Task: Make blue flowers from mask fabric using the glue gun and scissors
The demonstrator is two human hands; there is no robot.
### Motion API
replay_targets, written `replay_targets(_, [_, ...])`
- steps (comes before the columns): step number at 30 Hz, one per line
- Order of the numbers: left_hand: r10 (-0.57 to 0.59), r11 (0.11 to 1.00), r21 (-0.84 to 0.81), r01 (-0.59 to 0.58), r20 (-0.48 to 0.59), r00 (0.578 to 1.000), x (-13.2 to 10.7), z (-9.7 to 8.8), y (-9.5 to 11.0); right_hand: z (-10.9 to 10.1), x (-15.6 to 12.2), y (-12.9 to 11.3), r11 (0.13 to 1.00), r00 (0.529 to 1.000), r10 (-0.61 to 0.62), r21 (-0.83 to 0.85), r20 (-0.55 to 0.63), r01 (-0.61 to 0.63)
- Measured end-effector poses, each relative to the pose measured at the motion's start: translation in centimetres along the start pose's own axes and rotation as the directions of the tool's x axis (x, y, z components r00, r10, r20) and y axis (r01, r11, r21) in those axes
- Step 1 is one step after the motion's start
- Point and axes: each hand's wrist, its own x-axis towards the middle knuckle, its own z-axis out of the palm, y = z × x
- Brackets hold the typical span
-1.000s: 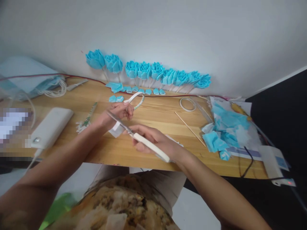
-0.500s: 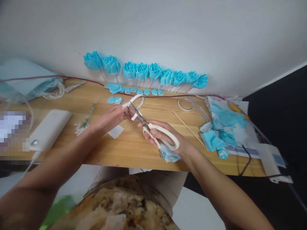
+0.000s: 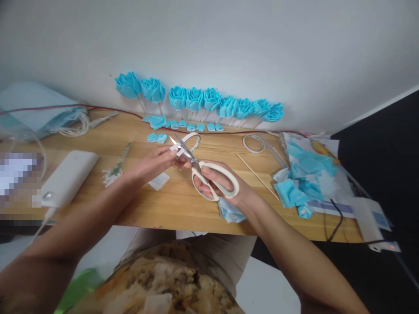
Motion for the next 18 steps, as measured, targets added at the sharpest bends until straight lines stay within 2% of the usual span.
replay_targets(5, [0.022, 1.000, 0.015, -0.022, 0.013, 1.000, -0.1, -0.2, 0.0, 0.3, -0.3, 0.0, 1.000, 0.997, 0.008, 0.024, -0.082, -0.006])
replay_targets(8, [0.053, 0.998, 0.043, -0.054, 0.030, 0.998, -0.2, -0.2, 0.4, 0.4, -0.4, 0.2, 0.999, 0.996, 0.021, 0.031, -0.092, -0.018])
replay_targets(14, [0.078, 0.971, 0.226, -0.082, 0.026, 0.997, -0.6, -0.2, 1.6, 0.5, -0.5, 0.3, 0.997, 0.993, 0.057, 0.058, -0.107, -0.051])
replay_targets(18, [0.071, 0.972, 0.226, -0.067, -0.012, 0.997, -0.7, -0.2, 1.6, 0.8, -0.5, 0.1, 0.999, 0.994, 0.045, 0.023, -0.097, -0.043])
